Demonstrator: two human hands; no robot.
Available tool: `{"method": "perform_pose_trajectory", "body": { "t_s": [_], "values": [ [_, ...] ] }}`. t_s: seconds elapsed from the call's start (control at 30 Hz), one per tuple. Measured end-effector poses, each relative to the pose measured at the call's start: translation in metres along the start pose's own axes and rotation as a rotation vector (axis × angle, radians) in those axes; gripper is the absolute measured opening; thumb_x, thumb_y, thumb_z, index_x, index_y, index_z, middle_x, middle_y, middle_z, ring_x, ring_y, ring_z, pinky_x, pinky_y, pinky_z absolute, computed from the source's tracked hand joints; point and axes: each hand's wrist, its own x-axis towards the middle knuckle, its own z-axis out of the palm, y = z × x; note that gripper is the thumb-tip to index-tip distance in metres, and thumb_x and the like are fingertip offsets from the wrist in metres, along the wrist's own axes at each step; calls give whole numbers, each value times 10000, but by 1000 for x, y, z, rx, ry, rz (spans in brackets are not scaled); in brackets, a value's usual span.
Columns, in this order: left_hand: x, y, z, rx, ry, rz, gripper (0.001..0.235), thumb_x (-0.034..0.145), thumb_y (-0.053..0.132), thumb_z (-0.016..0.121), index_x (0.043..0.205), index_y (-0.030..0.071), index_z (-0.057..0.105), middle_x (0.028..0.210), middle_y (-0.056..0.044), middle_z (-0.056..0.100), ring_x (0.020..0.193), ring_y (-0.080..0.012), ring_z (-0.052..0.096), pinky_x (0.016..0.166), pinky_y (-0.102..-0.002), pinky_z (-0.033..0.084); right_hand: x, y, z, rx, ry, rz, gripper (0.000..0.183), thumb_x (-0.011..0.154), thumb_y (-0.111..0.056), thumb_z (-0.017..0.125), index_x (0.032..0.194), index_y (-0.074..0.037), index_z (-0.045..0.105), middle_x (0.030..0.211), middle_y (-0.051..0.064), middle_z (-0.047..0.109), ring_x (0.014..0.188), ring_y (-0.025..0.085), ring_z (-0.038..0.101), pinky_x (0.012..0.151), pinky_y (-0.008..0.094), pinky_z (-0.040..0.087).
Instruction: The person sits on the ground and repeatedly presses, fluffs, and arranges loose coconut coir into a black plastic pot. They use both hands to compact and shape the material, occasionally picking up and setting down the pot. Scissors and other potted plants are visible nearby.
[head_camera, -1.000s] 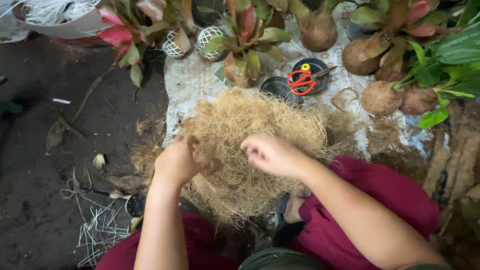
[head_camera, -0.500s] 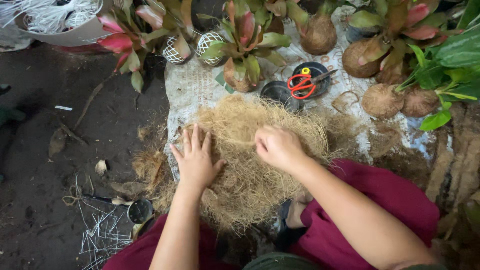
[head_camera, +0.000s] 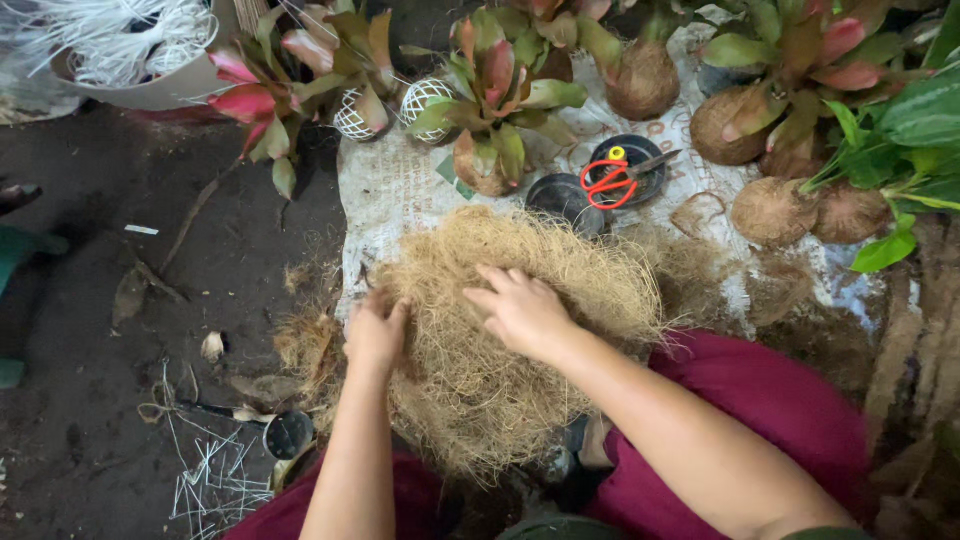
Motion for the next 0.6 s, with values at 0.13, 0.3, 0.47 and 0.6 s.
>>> {"method": "perform_pose_trajectory", "body": {
  "t_s": [0.13,0.3,0.47,0.6],
  "values": [
    [-7,7,7,14,23,460,493,938,241,675,1425,271,605,1559,-47,509,1473,-305,374,1209,-529,265,4,-11,4,-187,-190,1,729,862,-338,706,1528,-289,414,1664,103,217,1463,337,278,1159,559,250],
    [-19,21,-4,-62,-196,220,611,967,175,551,1536,391,498,1391,-51,632,1354,-323,466,1237,-470,287,7,-25,-11,-122,-125,5,825,788,-434,771,1520,-279,422,1626,192,247,1470,397,258,1160,631,205],
    [-11,21,0,-22,-113,373,566,977,211,462,1534,316,471,1438,-44,610,1310,-320,445,1220,-520,227,11,-29,-14,-207,-249,36,832,784,-476,777,1500,-220,439,1615,181,263,1487,382,242,1174,620,195],
    [-5,16,2,-435,15,490,458,1002,200,405,1425,139,571,1403,-121,634,1286,-232,567,1174,-479,418,13,-18,-7,-63,-74,-13,685,782,-382,755,1411,-191,563,1583,196,330,1373,383,370,1116,593,267]
  ]
}}
